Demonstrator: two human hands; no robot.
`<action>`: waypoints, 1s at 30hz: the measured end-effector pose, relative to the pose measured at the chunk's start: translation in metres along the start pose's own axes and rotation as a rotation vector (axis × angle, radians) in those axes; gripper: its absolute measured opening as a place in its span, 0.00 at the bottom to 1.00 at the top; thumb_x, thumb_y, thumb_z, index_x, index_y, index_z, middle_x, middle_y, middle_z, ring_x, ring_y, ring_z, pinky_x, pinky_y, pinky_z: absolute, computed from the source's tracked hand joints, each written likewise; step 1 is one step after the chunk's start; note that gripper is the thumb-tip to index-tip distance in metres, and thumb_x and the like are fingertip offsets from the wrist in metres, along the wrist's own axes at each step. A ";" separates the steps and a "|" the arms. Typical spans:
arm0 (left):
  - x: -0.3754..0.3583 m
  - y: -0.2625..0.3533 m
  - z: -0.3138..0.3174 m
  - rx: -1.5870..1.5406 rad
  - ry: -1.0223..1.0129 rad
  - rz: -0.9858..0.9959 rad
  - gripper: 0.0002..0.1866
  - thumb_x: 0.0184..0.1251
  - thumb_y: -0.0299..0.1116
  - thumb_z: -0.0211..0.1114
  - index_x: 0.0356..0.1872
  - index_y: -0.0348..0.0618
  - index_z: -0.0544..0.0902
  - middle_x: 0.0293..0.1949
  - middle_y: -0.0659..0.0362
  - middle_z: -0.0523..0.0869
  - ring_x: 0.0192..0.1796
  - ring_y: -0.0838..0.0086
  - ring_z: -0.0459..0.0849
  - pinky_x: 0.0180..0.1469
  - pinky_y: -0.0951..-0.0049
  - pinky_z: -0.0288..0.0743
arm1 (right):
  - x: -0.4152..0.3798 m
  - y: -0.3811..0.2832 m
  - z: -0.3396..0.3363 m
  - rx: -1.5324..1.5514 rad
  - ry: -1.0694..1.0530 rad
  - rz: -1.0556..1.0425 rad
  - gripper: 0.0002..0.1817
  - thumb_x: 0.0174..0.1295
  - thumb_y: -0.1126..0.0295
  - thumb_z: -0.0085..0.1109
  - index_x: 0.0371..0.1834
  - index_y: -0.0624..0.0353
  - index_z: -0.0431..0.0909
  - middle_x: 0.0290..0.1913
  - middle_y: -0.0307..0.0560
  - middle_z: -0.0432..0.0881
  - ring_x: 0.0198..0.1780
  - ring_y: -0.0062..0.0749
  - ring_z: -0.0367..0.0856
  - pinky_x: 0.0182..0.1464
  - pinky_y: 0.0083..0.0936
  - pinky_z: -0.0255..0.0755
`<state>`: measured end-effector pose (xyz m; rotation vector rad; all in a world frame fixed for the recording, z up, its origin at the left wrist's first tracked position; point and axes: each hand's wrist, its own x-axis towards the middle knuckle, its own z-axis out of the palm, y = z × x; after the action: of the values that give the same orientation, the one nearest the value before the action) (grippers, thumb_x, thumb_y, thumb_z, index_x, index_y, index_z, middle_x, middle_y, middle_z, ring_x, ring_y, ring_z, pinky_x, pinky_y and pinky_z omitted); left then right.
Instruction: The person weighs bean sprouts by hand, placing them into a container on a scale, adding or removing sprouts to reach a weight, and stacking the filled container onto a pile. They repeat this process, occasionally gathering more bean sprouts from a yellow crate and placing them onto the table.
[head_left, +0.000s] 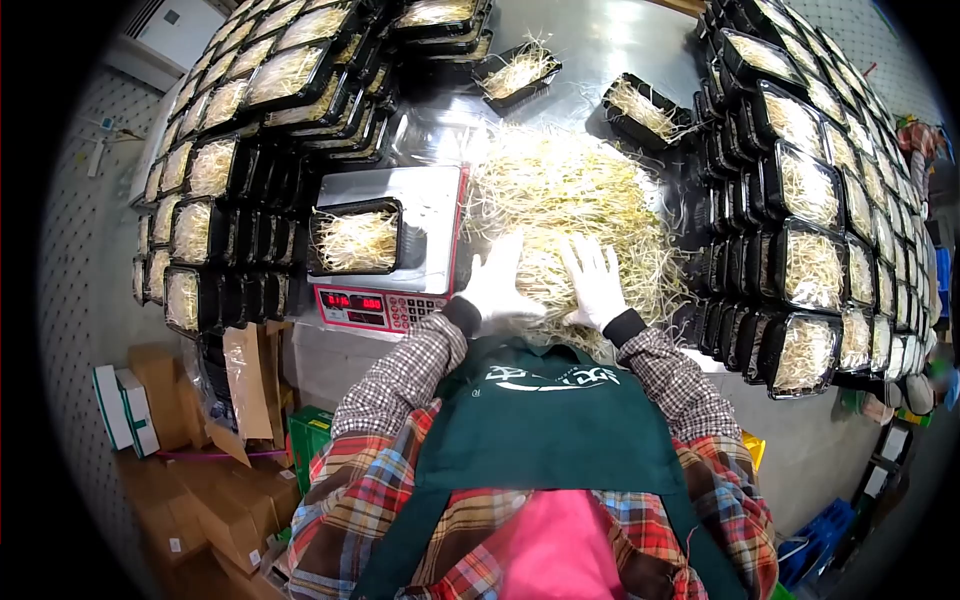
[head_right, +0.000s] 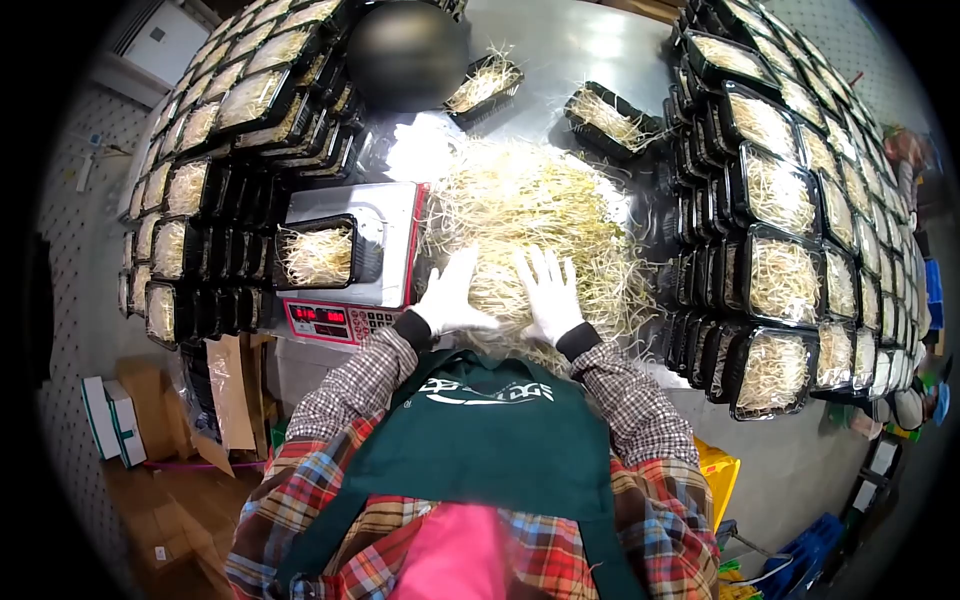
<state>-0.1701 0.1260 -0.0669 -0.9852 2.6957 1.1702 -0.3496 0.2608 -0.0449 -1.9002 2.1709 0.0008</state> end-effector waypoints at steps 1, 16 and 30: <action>-0.011 0.006 0.003 0.256 -0.047 -0.040 0.73 0.37 0.53 0.86 0.81 0.42 0.45 0.77 0.42 0.60 0.82 0.54 0.53 0.79 0.44 0.50 | -0.004 0.003 0.007 -0.037 0.076 -0.027 0.68 0.38 0.58 0.83 0.82 0.54 0.45 0.74 0.61 0.63 0.75 0.53 0.63 0.75 0.54 0.53; 0.026 -0.031 0.052 0.174 0.039 0.089 0.19 0.79 0.35 0.44 0.64 0.41 0.74 0.46 0.44 0.85 0.41 0.55 0.88 0.44 0.61 0.83 | 0.001 0.046 0.004 -0.120 0.038 0.045 0.29 0.53 0.75 0.60 0.63 0.55 0.75 0.34 0.52 0.86 0.37 0.45 0.87 0.39 0.40 0.80; 0.025 -0.002 0.019 0.274 -0.137 0.088 0.35 0.65 0.31 0.62 0.75 0.49 0.63 0.55 0.46 0.79 0.60 0.57 0.79 0.57 0.55 0.76 | -0.027 0.059 -0.090 0.289 0.369 0.308 0.32 0.49 0.78 0.66 0.63 0.51 0.77 0.54 0.50 0.85 0.56 0.45 0.83 0.59 0.34 0.77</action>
<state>-0.1927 0.1245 -0.0881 -0.7269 2.7166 0.8143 -0.4212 0.2804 0.0378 -1.4831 2.5116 -0.6148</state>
